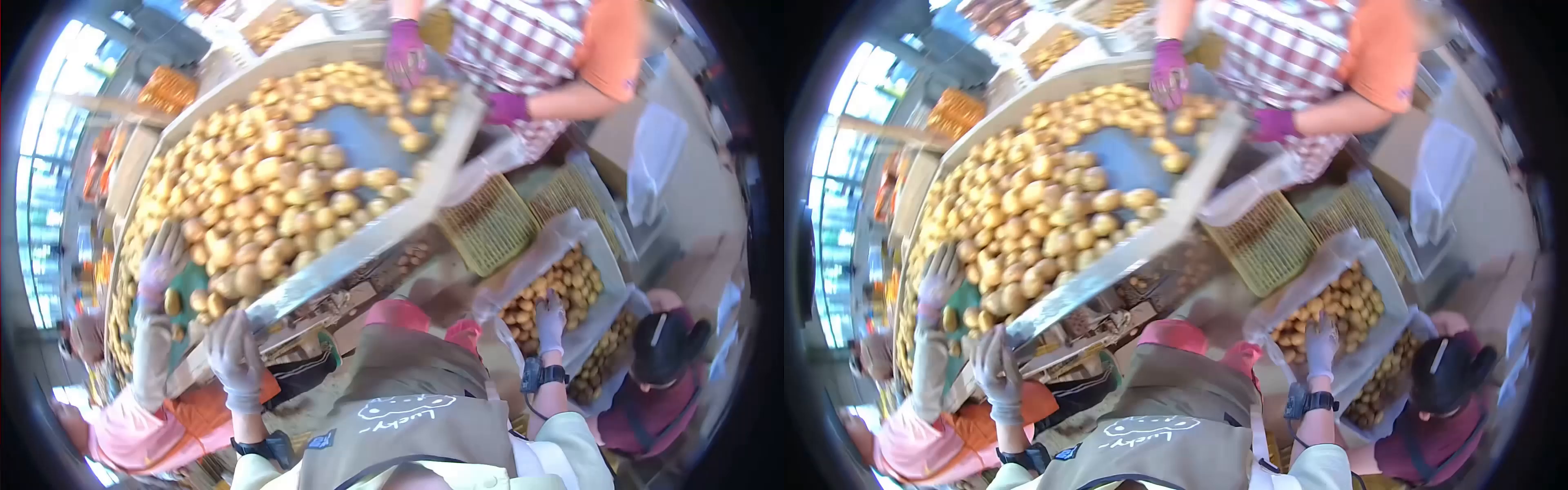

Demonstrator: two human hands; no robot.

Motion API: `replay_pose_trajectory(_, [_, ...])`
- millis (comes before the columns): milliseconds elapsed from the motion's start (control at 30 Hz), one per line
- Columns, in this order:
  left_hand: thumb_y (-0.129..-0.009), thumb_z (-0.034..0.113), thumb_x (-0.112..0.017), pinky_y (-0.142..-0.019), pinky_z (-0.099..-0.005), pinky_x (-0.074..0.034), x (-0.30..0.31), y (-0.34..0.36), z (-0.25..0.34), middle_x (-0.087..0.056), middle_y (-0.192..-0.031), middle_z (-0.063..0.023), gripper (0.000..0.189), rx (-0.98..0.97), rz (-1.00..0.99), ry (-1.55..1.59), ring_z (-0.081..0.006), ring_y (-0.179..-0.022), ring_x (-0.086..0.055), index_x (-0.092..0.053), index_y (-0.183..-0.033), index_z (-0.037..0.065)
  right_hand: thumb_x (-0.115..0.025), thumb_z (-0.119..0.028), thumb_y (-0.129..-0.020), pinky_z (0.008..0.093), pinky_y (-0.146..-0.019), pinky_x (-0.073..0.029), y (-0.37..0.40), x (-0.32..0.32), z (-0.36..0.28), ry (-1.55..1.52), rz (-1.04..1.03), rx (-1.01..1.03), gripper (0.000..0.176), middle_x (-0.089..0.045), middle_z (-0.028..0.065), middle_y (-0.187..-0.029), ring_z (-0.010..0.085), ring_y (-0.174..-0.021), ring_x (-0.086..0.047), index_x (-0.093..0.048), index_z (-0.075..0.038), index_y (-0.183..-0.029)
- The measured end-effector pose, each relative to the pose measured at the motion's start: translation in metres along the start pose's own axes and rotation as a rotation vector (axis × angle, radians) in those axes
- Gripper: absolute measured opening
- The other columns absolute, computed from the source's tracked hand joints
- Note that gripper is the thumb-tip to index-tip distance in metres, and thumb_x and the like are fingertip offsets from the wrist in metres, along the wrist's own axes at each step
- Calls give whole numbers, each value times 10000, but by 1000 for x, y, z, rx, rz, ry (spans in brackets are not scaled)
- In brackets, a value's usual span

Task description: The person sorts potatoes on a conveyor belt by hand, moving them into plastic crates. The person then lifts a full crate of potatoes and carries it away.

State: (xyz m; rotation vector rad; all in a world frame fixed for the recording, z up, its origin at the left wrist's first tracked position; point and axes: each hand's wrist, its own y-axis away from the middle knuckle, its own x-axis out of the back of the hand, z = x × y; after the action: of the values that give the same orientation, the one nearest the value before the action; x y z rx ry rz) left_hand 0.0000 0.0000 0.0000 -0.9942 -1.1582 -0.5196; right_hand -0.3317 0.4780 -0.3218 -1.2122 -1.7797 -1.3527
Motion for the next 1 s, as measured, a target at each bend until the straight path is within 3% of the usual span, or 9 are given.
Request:
replay_pose_trajectory(67, [-914,99,-663,-1069,-519,-467,4,14,30,-741,-1136,-164,260,169,-92,-97,-327,-1105,-679,-743,-1149,23,-606,-296,-1016,490,-1114,-434,-24,52,-18,-202,41,162,491,-638,249,-1394,387,-1339,-568,-616,-29,-1428])
replay_pose_trajectory(100, [-901,87,-672,-1056,-518,-477,24,3,-92,-736,-1093,-158,237,132,-53,-36,-347,-1076,-673,-742,-1119,26,-606,-296,-1016,490,-1114,-434,-6,26,-163,-245,86,253,491,-638,249,-1394,387,-1339,-568,-616,-29,-1428])
replay_pose_trajectory(300, [-836,111,-748,-915,-483,-507,34,4,-105,-713,-940,-108,130,185,-5,231,-336,-947,-661,-753,-958,67,-624,-139,-986,476,-1036,-472,57,117,-374,-298,370,870,347,-709,191,-1230,393,-1117,-648,-679,-9,-1302])
replay_pose_trajectory(433, [-820,136,-755,-895,-473,-495,25,0,-109,-701,-858,-76,57,264,84,298,-316,-892,-646,-726,-836,90,-676,-135,-924,478,-1012,-482,66,115,-442,-199,446,1194,323,-727,160,-1198,377,-1097,-652,-711,-48,-1233])
replay_pose_trajectory(600, [-811,146,-751,-872,-467,-490,23,0,-107,-682,-809,-61,68,279,111,262,-301,-851,-629,-709,-780,102,-730,-284,-887,484,-1010,-479,92,81,-516,-43,-83,1617,295,-698,102,-1198,355,-1085,-652,-740,-153,-1151])
replay_pose_trajectory(767, [-808,90,-752,-823,-449,-468,21,-7,-96,-650,-790,-66,126,327,149,230,-301,-829,-604,-651,-733,87,-712,-420,-874,576,-1059,-409,46,59,-577,345,229,1390,353,-651,97,-1283,306,-1200,-592,-738,-211,-1158])
replay_pose_trajectory(867, [-802,136,-756,-856,-463,-480,17,-6,-97,-643,-764,-56,150,383,143,215,-303,-843,-613,-645,-704,108,-730,-381,-798,616,-1077,-350,110,66,-611,213,-109,1700,359,-636,106,-1327,294,-1228,-575,-743,-243,-1129])
replay_pose_trajectory(967, [-793,125,-760,-859,-463,-475,15,-8,-96,-636,-759,-53,166,390,156,201,-301,-849,-607,-631,-690,107,-706,-367,-811,610,-1073,-361,66,26,-599,96,96,1934,363,-641,109,-1318,290,-1231,-577,-734,-237,-1149])
replay_pose_trajectory(1000, [-787,115,-762,-858,-463,-474,13,-8,-95,-635,-755,-52,175,410,153,215,-303,-847,-607,-624,-681,105,-667,-398,-869,631,-1116,-327,69,54,-619,348,-110,1709,394,-633,128,-1326,317,-1254,-565,-715,-239,-1226])
